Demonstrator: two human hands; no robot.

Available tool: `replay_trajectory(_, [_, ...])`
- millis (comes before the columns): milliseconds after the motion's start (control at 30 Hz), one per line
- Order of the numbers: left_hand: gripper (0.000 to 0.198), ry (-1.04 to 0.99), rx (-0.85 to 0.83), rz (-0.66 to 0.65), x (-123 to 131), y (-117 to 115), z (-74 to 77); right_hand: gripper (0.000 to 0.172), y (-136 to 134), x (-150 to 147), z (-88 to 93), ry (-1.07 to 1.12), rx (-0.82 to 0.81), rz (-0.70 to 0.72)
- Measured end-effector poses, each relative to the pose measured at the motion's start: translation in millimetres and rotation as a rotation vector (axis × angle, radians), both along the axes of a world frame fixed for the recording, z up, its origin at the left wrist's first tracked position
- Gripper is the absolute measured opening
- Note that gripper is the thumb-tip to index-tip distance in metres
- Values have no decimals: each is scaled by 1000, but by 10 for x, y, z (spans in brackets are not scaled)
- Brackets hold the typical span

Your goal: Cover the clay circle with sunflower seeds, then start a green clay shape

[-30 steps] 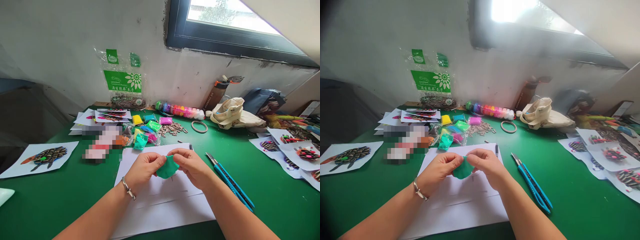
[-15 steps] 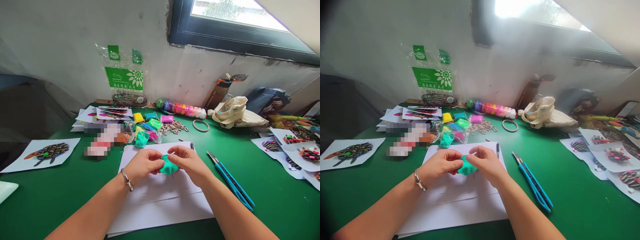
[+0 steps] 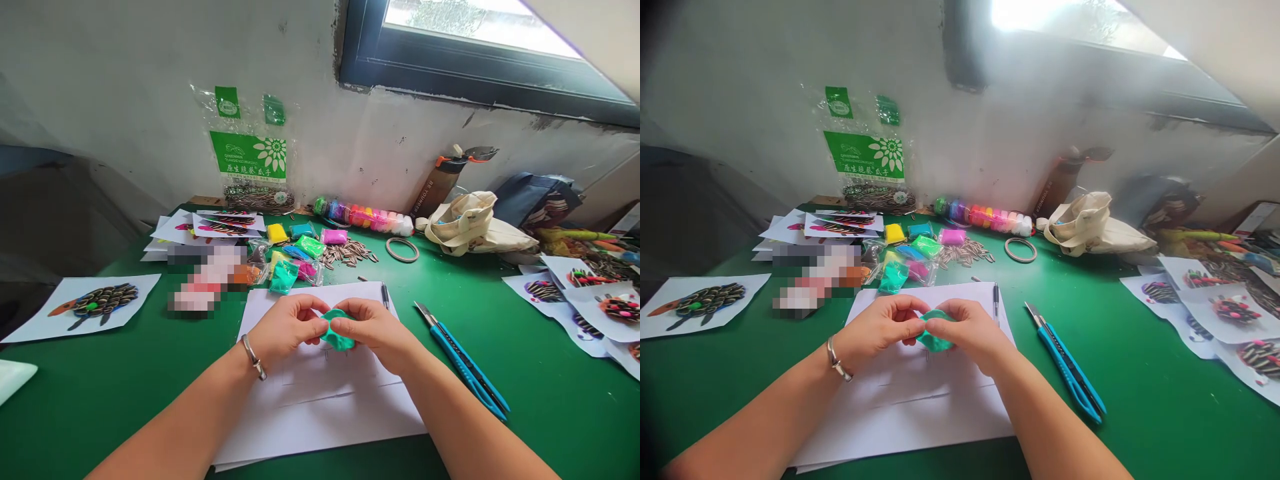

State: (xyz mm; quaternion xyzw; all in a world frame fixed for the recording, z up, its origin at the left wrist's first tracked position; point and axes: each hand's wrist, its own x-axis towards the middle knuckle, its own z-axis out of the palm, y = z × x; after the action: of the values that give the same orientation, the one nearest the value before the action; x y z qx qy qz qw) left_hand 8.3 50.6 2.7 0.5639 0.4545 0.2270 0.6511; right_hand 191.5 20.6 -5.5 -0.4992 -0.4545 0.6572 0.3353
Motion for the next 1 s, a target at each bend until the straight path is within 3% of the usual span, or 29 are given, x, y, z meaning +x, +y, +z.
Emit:
replay_trajectory(100, [38, -5, 20, -13, -8, 2, 20, 27, -8, -6, -12, 6, -8, 23])
replay_trajectory(300, [63, -75, -80, 45, -3, 5, 22, 28, 3, 13, -17, 114, 28, -66])
replay_trajectory(567, [36, -84, -52, 49, 19, -3, 15, 35, 1, 27, -13, 122, 19, -42])
replay_trajectory(833, [33, -56, 8, 19, 33, -35, 34, 27, -18, -25, -9, 44, 27, -38])
replay_trajectory(1000, [31, -66, 2, 31, 33, -18, 45, 32, -12, 25, 18, 83, 32, 7])
